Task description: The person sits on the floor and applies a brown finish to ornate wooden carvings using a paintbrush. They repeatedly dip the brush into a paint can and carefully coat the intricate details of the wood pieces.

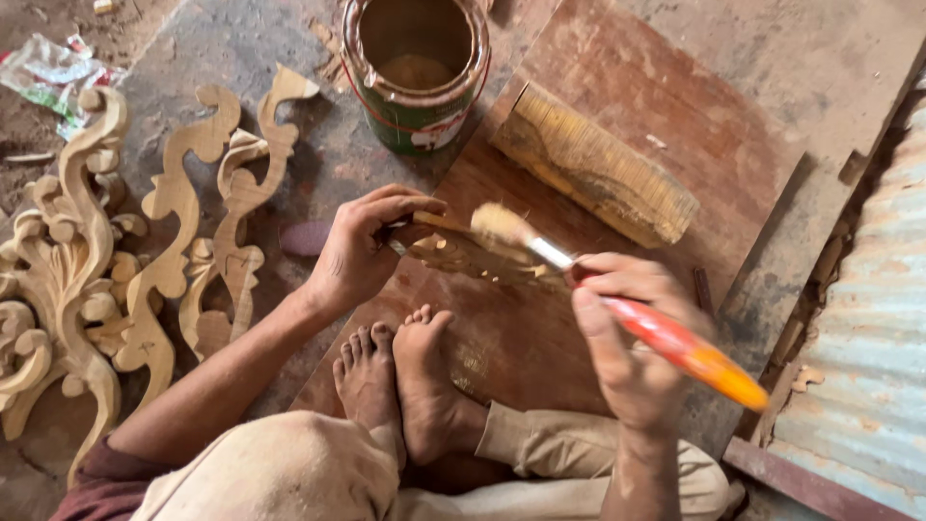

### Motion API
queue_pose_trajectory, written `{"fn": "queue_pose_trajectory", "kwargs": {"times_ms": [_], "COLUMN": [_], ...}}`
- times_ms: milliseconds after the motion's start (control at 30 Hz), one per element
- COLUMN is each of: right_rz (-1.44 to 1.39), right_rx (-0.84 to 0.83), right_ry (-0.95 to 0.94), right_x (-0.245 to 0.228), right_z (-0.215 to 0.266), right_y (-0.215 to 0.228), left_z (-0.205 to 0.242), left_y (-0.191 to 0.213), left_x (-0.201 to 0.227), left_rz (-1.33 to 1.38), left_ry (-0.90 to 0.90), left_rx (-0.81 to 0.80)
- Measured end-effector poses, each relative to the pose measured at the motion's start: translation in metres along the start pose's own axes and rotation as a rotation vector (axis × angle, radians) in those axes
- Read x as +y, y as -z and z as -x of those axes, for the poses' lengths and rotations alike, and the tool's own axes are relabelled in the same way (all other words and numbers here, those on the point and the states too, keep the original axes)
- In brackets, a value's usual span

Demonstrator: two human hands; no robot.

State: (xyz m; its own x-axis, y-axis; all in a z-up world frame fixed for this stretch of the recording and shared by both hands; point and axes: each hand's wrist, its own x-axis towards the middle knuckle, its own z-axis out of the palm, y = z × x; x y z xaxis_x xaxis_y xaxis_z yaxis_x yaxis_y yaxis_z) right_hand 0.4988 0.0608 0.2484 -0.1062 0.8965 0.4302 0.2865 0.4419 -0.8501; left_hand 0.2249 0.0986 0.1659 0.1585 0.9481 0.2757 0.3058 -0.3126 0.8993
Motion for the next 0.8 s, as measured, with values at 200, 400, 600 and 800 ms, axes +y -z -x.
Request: {"fn": "queue_pose_trajectory", "kwargs": {"times_ms": [200, 400, 600, 800], "right_rz": [-0.006, 0.156, 0.219, 0.369], "right_rx": [-0.053, -0.028, -0.026, 0.024], "right_ry": [-0.036, -0.173, -0.026, -0.063], "right_x": [0.002, 0.010, 0.009, 0.010], "right_z": [0.012, 0.022, 0.030, 0.028], "right_y": [-0.008, 0.008, 0.009, 0.016], "left_z": [0.000, 0.004, 0.005, 0.004], "left_y": [-0.005, 0.002, 0.005, 0.004], "left_x": [0.006, 0.009, 0.012, 0.012], "left_rz": [-0.019, -0.040, -0.048, -0.087], "left_ry": [-0.018, 0.016, 0.020, -0.019], "left_rx": [-0.022, -0.031, -0.035, 0.014]}}
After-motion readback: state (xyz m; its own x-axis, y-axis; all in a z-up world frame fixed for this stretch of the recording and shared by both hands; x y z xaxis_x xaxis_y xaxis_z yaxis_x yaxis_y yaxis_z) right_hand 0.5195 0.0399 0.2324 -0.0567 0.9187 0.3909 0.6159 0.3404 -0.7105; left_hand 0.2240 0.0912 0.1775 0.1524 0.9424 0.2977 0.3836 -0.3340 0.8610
